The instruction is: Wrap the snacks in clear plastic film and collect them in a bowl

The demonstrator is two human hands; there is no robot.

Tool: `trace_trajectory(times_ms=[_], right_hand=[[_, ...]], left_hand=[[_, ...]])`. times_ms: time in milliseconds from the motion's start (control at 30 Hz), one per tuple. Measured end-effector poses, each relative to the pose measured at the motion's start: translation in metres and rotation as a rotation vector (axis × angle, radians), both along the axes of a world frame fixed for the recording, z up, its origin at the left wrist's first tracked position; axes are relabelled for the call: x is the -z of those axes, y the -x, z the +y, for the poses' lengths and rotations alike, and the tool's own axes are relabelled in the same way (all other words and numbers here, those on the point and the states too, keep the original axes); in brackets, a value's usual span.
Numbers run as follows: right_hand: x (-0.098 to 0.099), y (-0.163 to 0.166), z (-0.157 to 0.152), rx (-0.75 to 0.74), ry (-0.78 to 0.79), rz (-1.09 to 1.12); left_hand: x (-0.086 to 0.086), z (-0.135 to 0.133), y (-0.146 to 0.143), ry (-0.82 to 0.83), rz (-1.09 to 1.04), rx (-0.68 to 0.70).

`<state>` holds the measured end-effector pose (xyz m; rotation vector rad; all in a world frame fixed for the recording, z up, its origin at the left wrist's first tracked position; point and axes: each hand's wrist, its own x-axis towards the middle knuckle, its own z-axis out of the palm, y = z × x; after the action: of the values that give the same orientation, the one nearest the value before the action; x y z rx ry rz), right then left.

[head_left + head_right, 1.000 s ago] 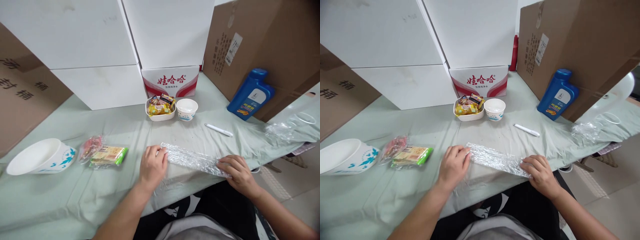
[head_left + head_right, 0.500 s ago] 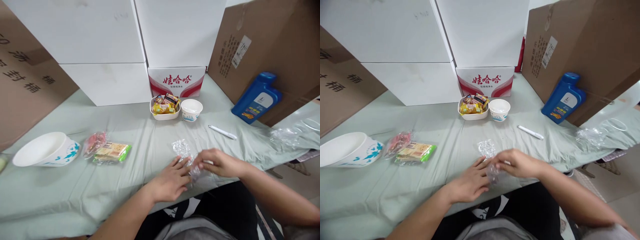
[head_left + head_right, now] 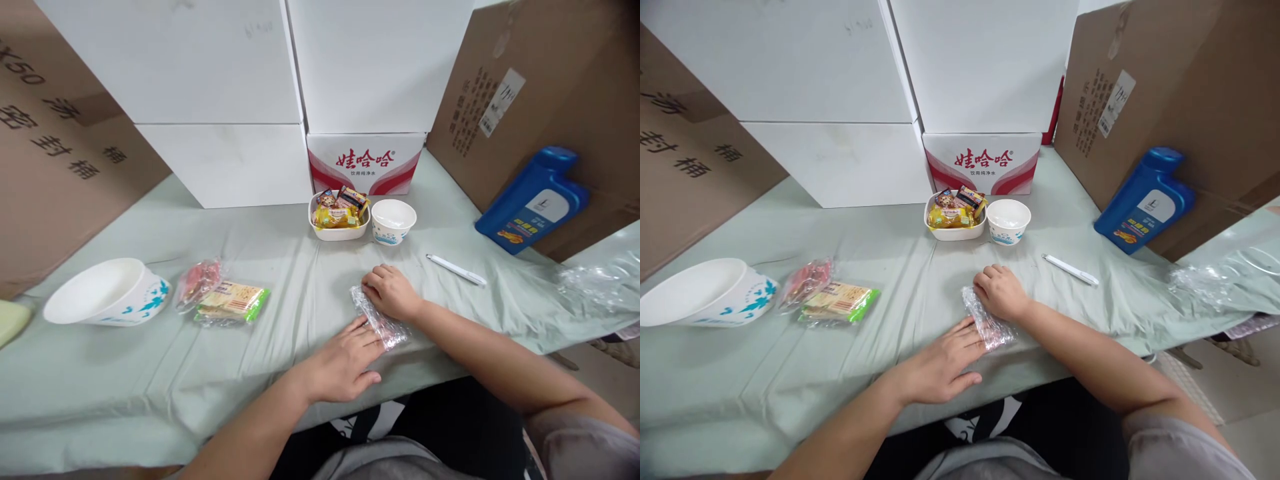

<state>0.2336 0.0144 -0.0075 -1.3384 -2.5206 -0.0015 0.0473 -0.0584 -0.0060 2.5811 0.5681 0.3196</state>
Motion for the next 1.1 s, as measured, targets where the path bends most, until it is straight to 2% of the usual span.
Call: trace_trajectory(times_ms=[167, 367, 467, 600, 667, 733, 833, 900, 1000, 1100], right_hand=[[0.009, 0.005, -0.003, 0.031, -0.139, -0.091], [0.012, 0.006, -0.005, 0.035, -0.151, -0.099], [0.012, 0.004, -0.002, 0.038, -0.103, -0.052], [-0.002, -0.006, -0.006, -0.022, -0.038, 0.177], [-0.011, -0.014, -0.022, -0.058, -0.055, 0.266], [-0.013, -0.02, -0.049, -0.132, -0.058, 0.234], [0.003, -0.026, -0.096, -0.294, -0.03, 0.033], [0.02, -0.028, -0.12, -0.263, -0.081, -0.038], [0.032, -0.032, -0.133, -0.228, -0.132, 0.002], [0.021, -0.034, -0.128, -0.23, -0.152, 0.163]], left_hand=[[0.001, -0.003, 0.004, -0.083, -0.04, -0.042], [-0.016, 0.005, 0.022, -0.205, -0.354, -0.346], [-0.012, 0.017, 0.025, -0.254, -0.369, -0.321], [0.006, 0.03, 0.022, -0.267, -0.219, -0.288], [0.012, 0.032, 0.021, -0.242, -0.185, -0.304], [0.014, 0.032, 0.021, -0.233, -0.188, -0.318], [0.013, 0.03, 0.019, -0.244, -0.204, -0.339], [0.012, 0.028, 0.017, -0.247, -0.207, -0.344], [0.01, 0.027, 0.014, -0.247, -0.211, -0.339], [0.01, 0.026, 0.013, -0.257, -0.215, -0.322]])
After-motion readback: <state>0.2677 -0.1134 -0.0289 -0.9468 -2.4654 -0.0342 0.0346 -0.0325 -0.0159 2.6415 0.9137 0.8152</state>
